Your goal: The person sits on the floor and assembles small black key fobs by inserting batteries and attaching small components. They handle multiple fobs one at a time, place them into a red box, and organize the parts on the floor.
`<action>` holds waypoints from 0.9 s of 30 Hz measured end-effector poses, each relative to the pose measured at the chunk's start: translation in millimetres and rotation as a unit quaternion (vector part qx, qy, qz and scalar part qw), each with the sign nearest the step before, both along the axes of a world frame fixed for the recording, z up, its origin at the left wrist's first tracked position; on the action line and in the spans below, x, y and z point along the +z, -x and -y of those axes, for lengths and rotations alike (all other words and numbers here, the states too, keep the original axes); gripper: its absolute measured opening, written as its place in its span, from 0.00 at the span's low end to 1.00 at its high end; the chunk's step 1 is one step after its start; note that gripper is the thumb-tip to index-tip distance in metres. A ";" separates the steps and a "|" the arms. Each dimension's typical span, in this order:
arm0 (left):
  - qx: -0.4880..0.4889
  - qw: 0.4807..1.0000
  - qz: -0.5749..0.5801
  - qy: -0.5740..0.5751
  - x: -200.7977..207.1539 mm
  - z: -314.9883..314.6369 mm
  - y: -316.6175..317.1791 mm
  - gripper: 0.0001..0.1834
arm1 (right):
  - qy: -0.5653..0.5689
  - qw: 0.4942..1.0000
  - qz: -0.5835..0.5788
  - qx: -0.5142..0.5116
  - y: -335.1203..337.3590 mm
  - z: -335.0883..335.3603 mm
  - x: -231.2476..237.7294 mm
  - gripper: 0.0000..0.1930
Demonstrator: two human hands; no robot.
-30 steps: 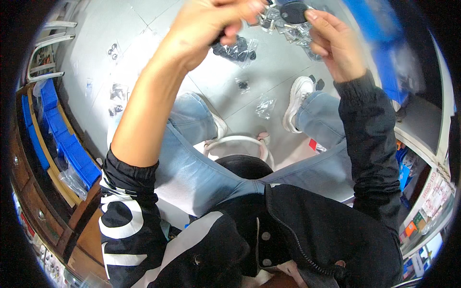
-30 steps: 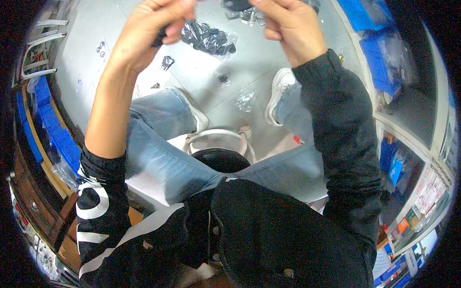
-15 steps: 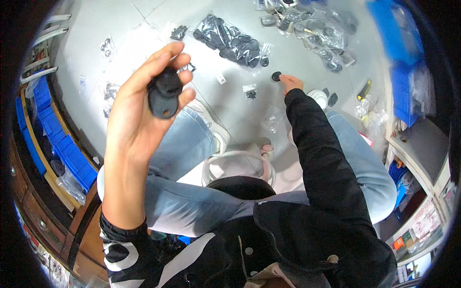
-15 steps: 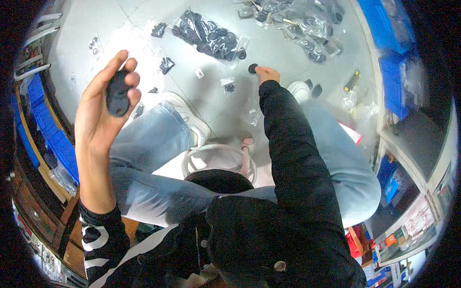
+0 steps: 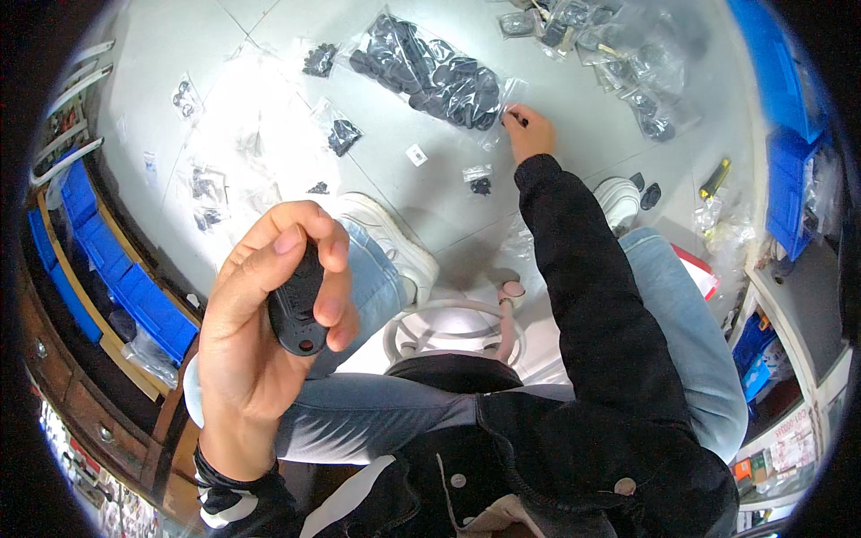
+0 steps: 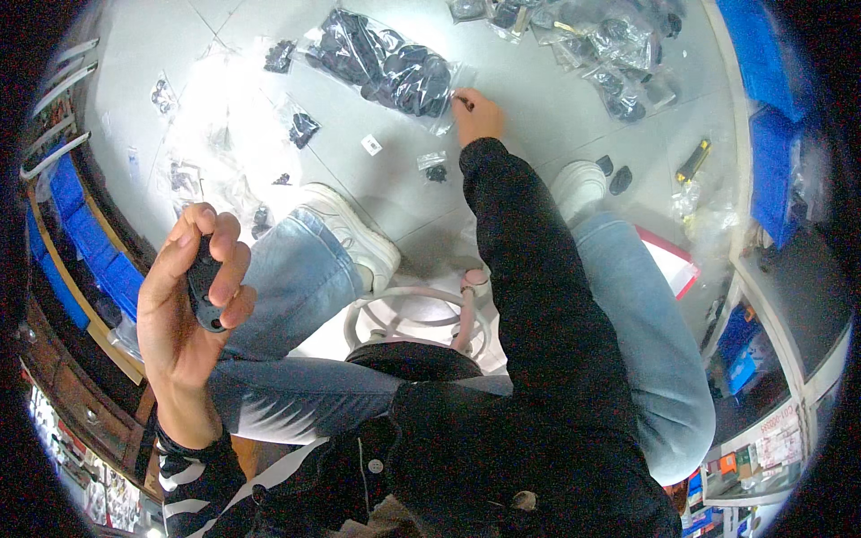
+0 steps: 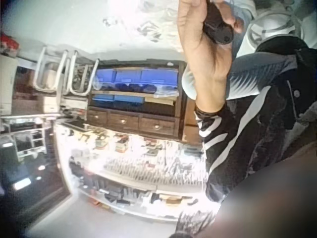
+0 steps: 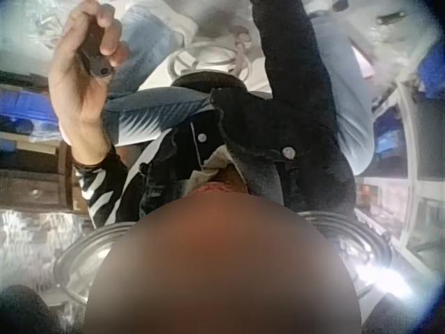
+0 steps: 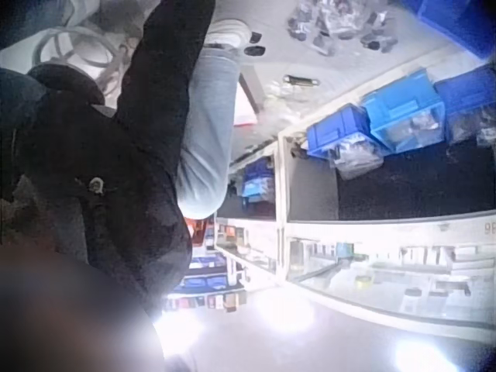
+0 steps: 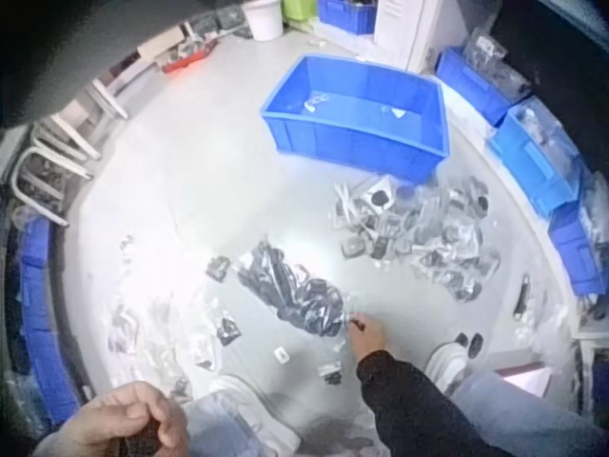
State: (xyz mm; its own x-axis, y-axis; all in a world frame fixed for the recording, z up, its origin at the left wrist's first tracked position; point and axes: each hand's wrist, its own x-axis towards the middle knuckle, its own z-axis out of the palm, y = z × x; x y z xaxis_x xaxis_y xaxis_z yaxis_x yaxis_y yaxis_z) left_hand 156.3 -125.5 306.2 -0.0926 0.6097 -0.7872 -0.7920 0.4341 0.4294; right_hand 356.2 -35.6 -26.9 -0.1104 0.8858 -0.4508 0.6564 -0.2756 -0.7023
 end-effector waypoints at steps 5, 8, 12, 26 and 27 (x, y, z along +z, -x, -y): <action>-0.002 1.000 0.014 -0.005 -3.1 -1.3 -1.3 0.10 | 0.005 0.998 -0.044 0.043 24.2 8.3 15.2 0.19; -0.002 1.000 0.013 0.001 -3.4 -2.5 -3.5 0.09 | -0.002 1.000 0.016 0.010 20.4 12.2 11.4 0.25; -0.001 1.000 0.011 0.013 -1.8 -4.7 -6.8 0.09 | -0.069 0.985 0.095 -0.123 -6.2 14.2 -7.3 0.25; -0.011 1.000 0.015 0.022 -1.6 -9.6 -13.6 0.08 | 0.043 0.980 0.066 -0.183 -30.2 32.4 -18.4 0.19; -0.010 0.999 0.014 0.029 -0.8 -9.9 -13.7 0.09 | 0.048 0.976 0.025 -0.209 -29.2 30.7 -17.1 0.18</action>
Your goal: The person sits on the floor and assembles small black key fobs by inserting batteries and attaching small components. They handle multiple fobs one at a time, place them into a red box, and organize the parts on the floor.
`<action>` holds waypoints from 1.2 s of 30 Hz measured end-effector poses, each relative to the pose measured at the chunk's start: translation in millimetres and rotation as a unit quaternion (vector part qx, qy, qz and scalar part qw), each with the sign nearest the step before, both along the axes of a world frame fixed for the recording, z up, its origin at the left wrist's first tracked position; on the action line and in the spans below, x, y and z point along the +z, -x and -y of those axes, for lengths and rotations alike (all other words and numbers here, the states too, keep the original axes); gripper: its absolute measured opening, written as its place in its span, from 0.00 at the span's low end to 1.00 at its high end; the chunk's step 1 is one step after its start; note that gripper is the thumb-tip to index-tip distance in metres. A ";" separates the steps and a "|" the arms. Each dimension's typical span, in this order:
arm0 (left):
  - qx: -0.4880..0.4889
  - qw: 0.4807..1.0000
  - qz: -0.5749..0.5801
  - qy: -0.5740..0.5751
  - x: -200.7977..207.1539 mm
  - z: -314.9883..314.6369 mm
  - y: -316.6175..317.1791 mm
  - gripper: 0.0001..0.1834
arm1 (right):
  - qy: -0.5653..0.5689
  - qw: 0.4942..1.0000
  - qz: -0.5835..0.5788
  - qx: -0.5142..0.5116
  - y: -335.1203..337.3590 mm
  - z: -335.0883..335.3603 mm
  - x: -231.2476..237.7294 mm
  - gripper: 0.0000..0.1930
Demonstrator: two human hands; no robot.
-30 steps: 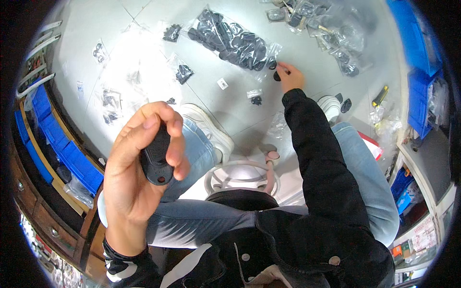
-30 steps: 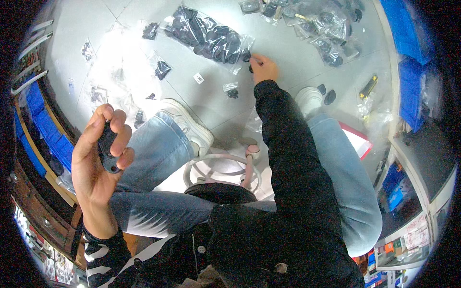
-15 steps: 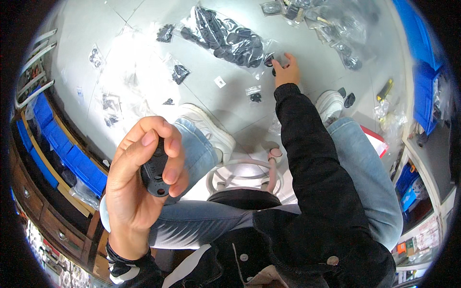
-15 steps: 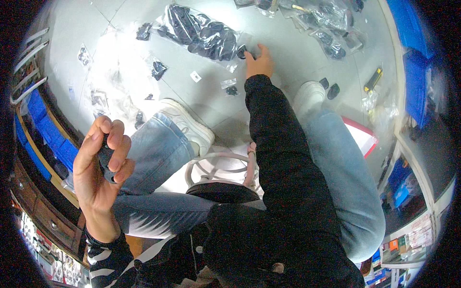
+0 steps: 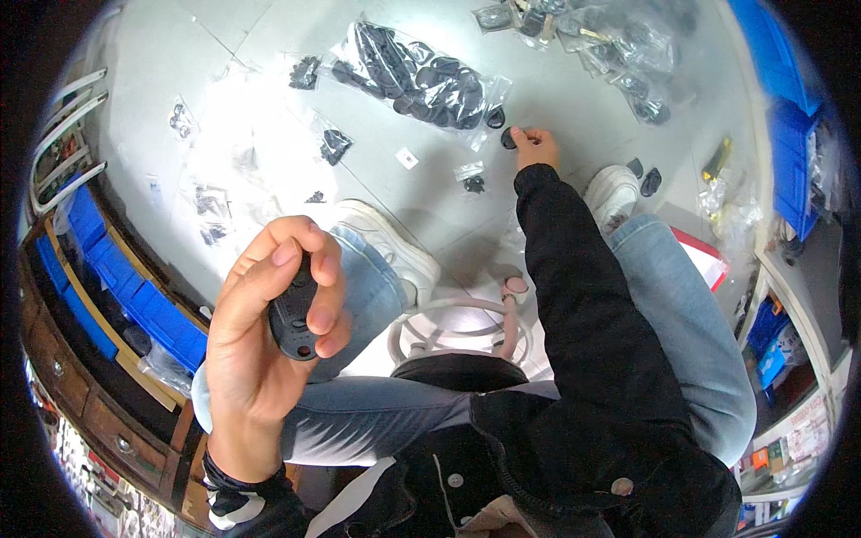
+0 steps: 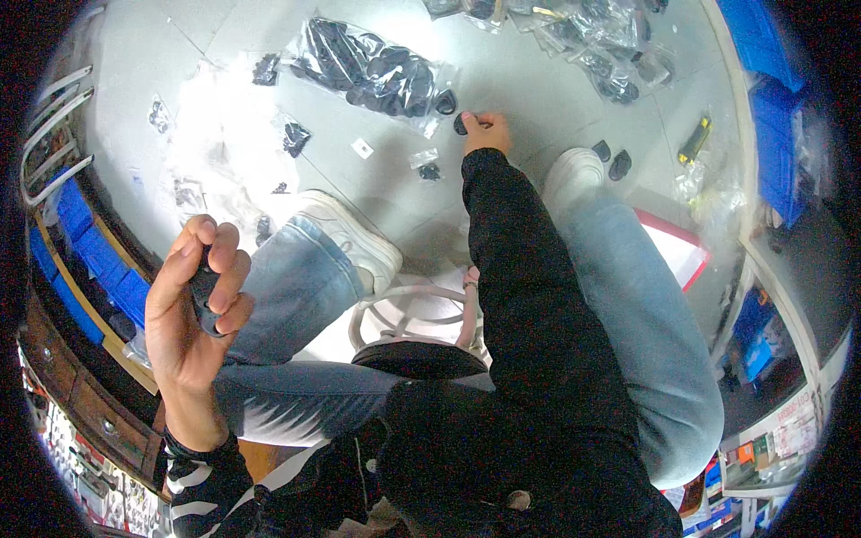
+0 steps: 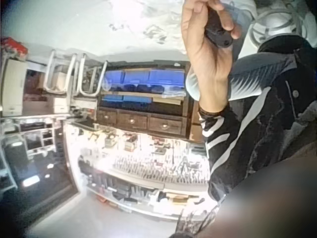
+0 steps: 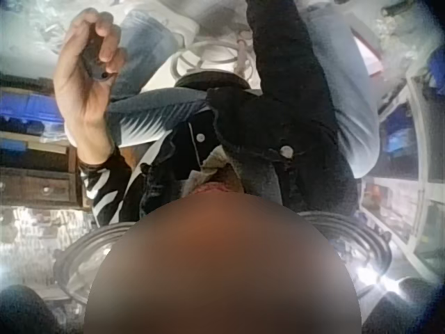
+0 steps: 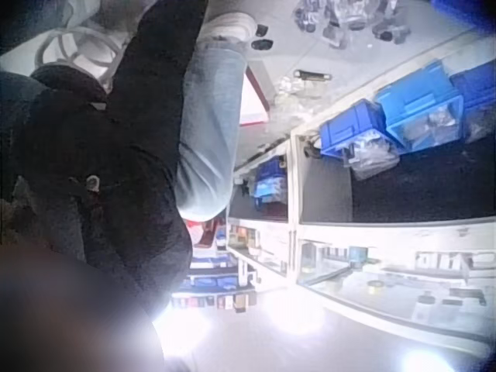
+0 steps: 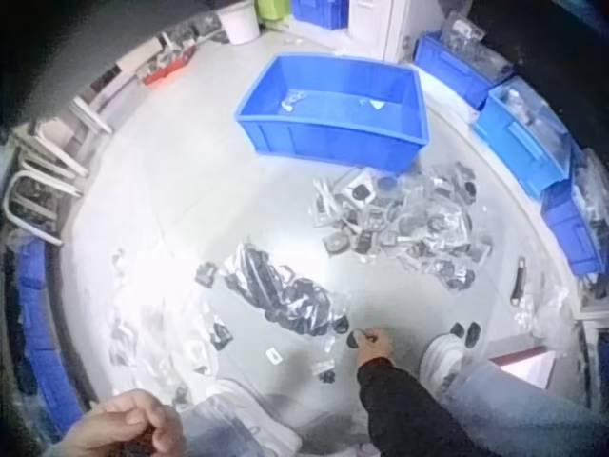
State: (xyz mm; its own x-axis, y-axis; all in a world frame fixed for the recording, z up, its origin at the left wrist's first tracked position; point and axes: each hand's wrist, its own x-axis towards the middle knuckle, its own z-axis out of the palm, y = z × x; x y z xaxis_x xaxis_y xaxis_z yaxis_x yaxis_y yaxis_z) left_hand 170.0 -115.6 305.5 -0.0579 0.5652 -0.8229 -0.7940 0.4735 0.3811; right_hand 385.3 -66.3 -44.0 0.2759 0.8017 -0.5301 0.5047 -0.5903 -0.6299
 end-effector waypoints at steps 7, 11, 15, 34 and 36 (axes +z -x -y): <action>-0.009 1.000 0.007 -0.013 -1.2 -2.0 -1.9 0.09 | 0.092 0.908 -0.335 -0.235 33.9 -20.3 -2.2 0.15; -0.012 1.000 0.006 -0.010 -2.1 -3.0 -3.1 0.09 | 0.148 0.858 -0.421 -0.254 42.6 -27.2 1.6 0.12; -0.023 0.999 0.025 -0.042 -5.0 -6.3 -3.4 0.11 | 0.159 0.825 -0.435 -0.324 24.4 -20.8 25.2 0.08; -0.220 0.923 -0.145 -0.279 24.2 0.5 -50.3 0.14 | 0.116 0.766 -0.624 0.097 1.2 -28.5 343.2 0.16; -0.206 0.916 -0.149 -0.310 28.3 4.7 -60.9 0.14 | 0.146 0.769 -0.615 0.093 -8.9 -22.3 368.5 0.17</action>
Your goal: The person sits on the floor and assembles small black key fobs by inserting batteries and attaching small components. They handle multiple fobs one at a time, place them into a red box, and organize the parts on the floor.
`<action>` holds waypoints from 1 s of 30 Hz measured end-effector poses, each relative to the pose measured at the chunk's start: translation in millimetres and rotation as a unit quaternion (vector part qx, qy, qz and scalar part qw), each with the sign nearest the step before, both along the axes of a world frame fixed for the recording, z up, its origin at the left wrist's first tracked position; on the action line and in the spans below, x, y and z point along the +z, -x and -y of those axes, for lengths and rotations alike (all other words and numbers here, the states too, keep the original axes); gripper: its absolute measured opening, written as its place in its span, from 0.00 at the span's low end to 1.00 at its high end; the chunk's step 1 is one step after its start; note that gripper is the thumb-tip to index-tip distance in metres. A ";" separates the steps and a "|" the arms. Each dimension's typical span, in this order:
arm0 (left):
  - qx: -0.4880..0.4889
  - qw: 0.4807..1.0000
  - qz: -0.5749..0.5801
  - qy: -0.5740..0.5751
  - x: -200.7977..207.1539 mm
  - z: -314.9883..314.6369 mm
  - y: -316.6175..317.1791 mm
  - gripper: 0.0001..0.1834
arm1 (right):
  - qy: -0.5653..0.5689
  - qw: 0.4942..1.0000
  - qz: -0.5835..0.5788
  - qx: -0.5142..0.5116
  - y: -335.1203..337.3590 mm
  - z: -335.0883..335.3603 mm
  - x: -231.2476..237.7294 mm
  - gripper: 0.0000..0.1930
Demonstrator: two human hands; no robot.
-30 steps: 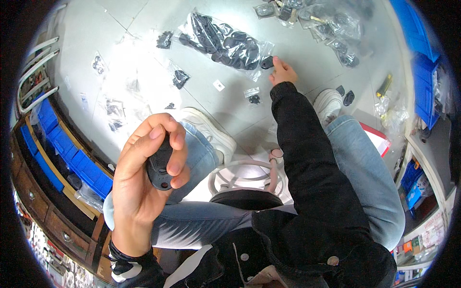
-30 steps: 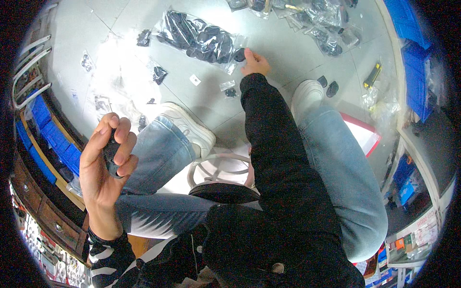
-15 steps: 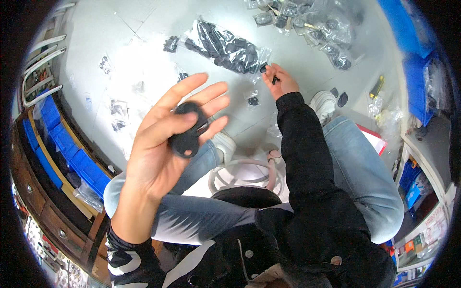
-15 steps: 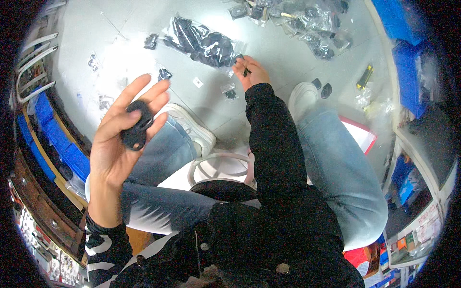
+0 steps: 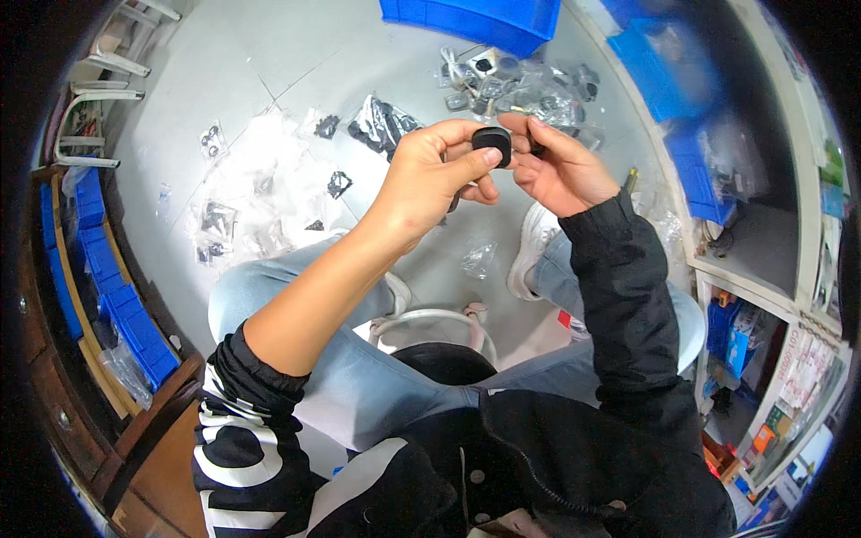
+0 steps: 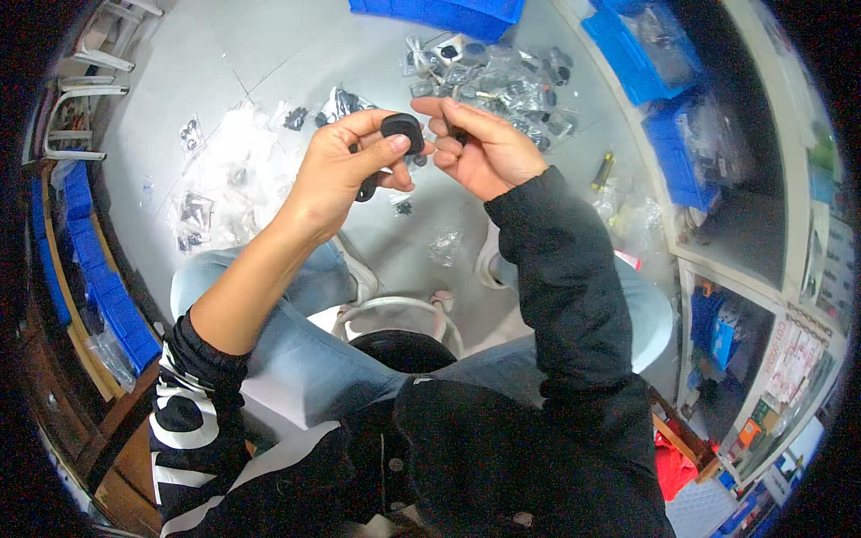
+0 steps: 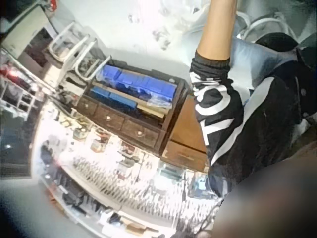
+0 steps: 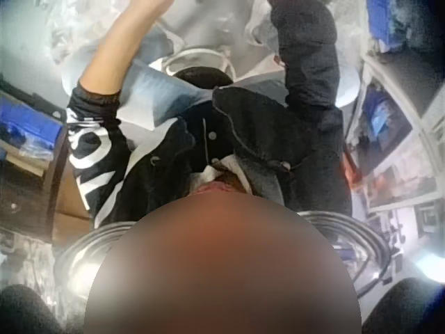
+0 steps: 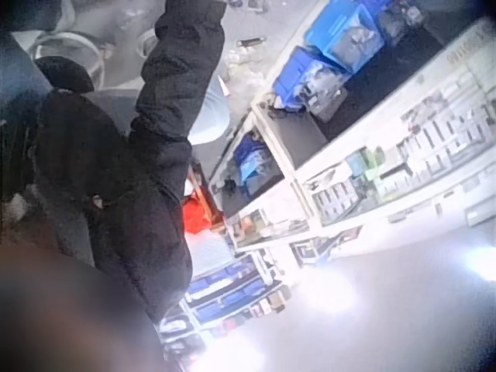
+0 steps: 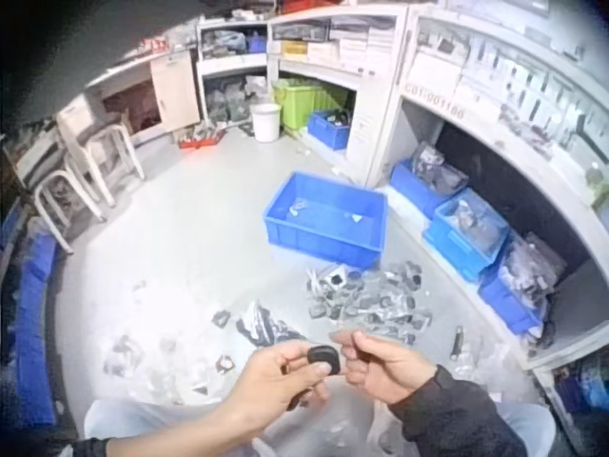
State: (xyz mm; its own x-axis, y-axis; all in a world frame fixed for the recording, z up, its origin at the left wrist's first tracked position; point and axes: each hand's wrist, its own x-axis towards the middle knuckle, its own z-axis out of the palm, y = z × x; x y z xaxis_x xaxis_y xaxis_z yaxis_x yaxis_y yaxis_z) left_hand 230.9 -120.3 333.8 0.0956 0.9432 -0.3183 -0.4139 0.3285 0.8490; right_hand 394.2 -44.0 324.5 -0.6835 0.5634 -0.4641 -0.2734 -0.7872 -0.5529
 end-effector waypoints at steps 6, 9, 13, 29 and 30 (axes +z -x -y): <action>0.005 0.998 0.012 -0.061 9.7 5.6 -19.1 0.14 | -0.037 0.999 0.019 0.028 -24.8 11.7 43.0 0.16; 0.005 0.998 -0.015 -0.061 9.2 1.9 -21.5 0.15 | -0.031 0.999 0.014 0.025 -27.5 12.3 45.6 0.17; 0.002 0.999 -0.014 -0.053 6.9 -4.9 -20.2 0.15 | -0.011 0.999 -0.028 0.038 -26.3 5.5 40.1 0.17; 0.078 0.978 -0.123 -0.147 14.4 -16.5 -40.0 0.11 | -0.051 0.998 -0.022 -0.015 -23.0 10.7 43.8 0.16; 0.066 0.988 -0.064 -0.124 15.6 -15.7 -37.5 0.11 | -0.047 0.997 -0.054 -0.002 -24.2 9.5 42.7 0.16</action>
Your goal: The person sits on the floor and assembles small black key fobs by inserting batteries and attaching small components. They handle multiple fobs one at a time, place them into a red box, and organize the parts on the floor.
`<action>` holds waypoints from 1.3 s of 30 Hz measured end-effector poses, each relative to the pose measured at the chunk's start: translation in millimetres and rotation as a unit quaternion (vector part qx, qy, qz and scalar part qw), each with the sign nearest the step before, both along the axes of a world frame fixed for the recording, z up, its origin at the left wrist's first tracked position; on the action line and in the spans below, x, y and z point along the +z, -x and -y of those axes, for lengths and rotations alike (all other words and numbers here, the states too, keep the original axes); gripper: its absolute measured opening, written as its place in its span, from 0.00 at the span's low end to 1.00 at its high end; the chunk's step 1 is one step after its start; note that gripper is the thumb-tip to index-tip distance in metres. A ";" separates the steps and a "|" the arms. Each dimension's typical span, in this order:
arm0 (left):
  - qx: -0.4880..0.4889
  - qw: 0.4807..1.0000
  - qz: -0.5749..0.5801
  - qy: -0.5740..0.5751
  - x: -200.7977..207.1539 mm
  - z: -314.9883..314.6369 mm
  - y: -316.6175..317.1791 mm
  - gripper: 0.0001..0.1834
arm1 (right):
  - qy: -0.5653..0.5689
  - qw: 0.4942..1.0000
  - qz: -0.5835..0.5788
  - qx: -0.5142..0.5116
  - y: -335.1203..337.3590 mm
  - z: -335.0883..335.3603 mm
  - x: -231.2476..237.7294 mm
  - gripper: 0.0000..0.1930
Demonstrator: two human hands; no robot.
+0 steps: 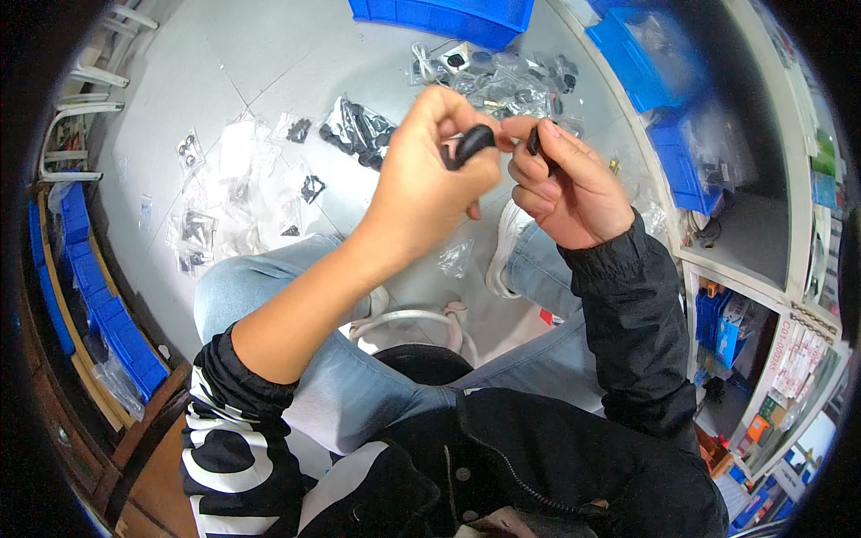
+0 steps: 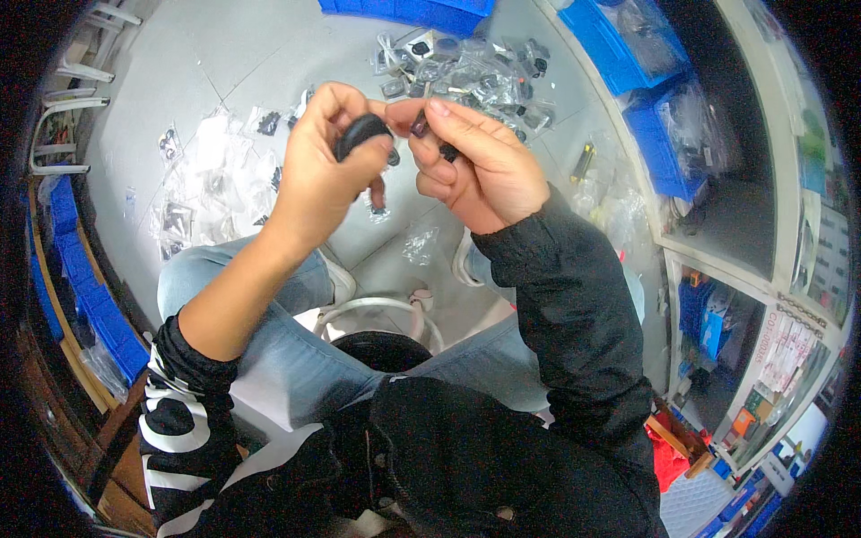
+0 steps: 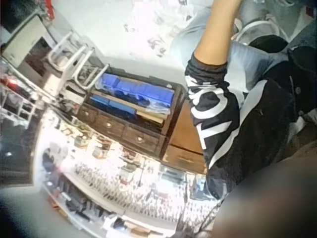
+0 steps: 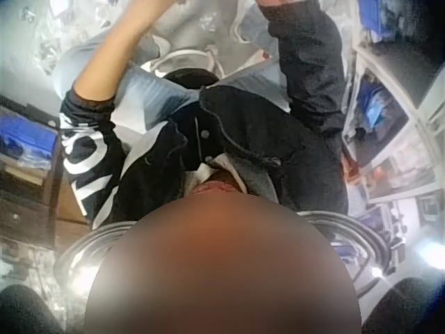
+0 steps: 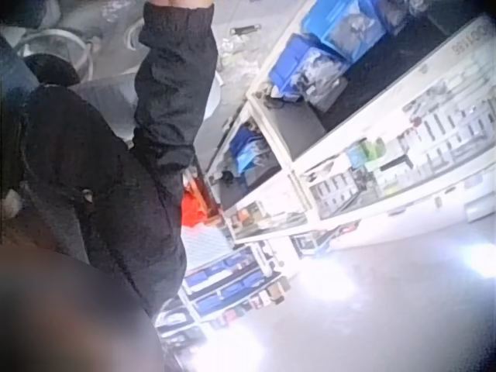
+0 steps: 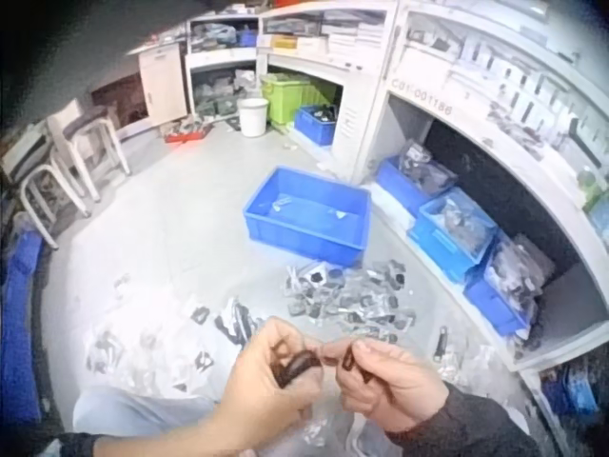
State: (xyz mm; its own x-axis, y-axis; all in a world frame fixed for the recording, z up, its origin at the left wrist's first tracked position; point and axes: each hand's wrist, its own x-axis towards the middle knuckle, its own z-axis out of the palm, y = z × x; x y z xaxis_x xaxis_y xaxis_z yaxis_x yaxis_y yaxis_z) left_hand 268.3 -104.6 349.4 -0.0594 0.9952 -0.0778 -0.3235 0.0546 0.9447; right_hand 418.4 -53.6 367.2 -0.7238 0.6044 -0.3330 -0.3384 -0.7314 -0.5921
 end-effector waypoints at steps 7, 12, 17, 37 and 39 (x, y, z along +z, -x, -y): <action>-0.023 0.998 0.051 0.015 -0.9 3.5 1.9 0.13 | -0.024 0.999 0.017 -0.031 -1.5 0.9 0.3 0.15; -0.093 0.990 0.091 0.061 -0.7 1.7 4.9 0.14 | -0.064 0.996 0.050 -0.041 -2.8 -0.4 4.2 0.14; -0.119 0.980 0.150 0.058 3.2 2.3 8.0 0.13 | -0.116 0.989 0.051 -0.081 -8.2 -6.4 5.5 0.14; -0.125 0.917 0.349 0.151 1.4 2.4 9.6 0.23 | -0.154 0.983 0.064 -0.077 -8.6 -4.7 5.6 0.13; -0.122 0.926 0.322 0.155 1.0 3.4 9.6 0.24 | -0.164 0.980 0.076 -0.085 -8.5 -4.6 5.5 0.13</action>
